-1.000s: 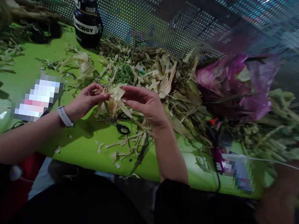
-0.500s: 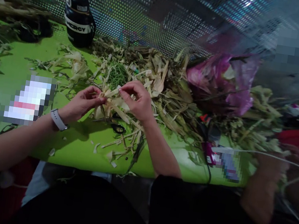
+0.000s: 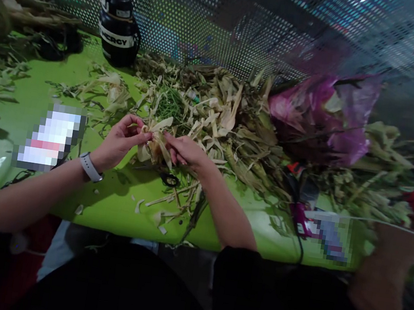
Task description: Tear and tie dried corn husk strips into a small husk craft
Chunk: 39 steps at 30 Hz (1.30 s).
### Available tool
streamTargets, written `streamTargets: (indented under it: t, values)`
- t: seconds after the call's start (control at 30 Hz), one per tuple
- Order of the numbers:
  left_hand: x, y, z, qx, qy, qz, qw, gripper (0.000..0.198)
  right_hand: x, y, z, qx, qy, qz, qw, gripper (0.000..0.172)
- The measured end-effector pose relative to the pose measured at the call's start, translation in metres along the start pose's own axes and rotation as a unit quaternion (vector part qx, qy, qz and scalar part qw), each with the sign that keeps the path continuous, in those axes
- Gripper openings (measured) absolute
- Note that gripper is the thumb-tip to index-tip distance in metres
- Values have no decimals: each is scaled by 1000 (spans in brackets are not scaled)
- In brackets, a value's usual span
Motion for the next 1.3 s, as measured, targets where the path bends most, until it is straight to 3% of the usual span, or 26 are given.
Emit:
streamTargets:
  t: [0.1,0.2,0.37,0.47,0.53,0.73,1.13,1.23,1.3]
  values:
    - [0,-3,1,-6,1,-7,1000,33,9,-10,-11,6,-4,-152,988,53]
    - [0,-7,2,-22,4,-4,1000,32,16,-14,-18,17,-10,-289,957,35]
    - [-3,-8,2,-26,12,11,1000,31,14,-4,-20,93,27,-408,908,19]
    - [-4,-6,2,-20,19,25,999,28,10,1,-16,118,53,-495,859,6]
    - [-5,-5,1,-17,19,35,999,26,8,2,-12,113,63,-531,838,7]
    - [-10,2,0,13,41,67,997,25,-2,9,-7,88,97,-568,813,17]
    - [-11,12,-2,73,58,103,990,28,13,5,-16,144,76,-456,875,21]
    - [-9,12,-1,85,61,111,988,28,15,1,-15,139,61,-383,911,25]
    - [-8,11,-1,88,65,108,988,28,9,1,-13,134,94,-298,940,28]
Point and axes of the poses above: each hand's wrist, its own z-axis away from the middle knuckle, its own y-axis out of the back of the hand, x = y × z, the point moved 8 cm from there along -z, towards the middle knuckle, and after that the axes turned 1 degree about -x, right-handed, at the moved point
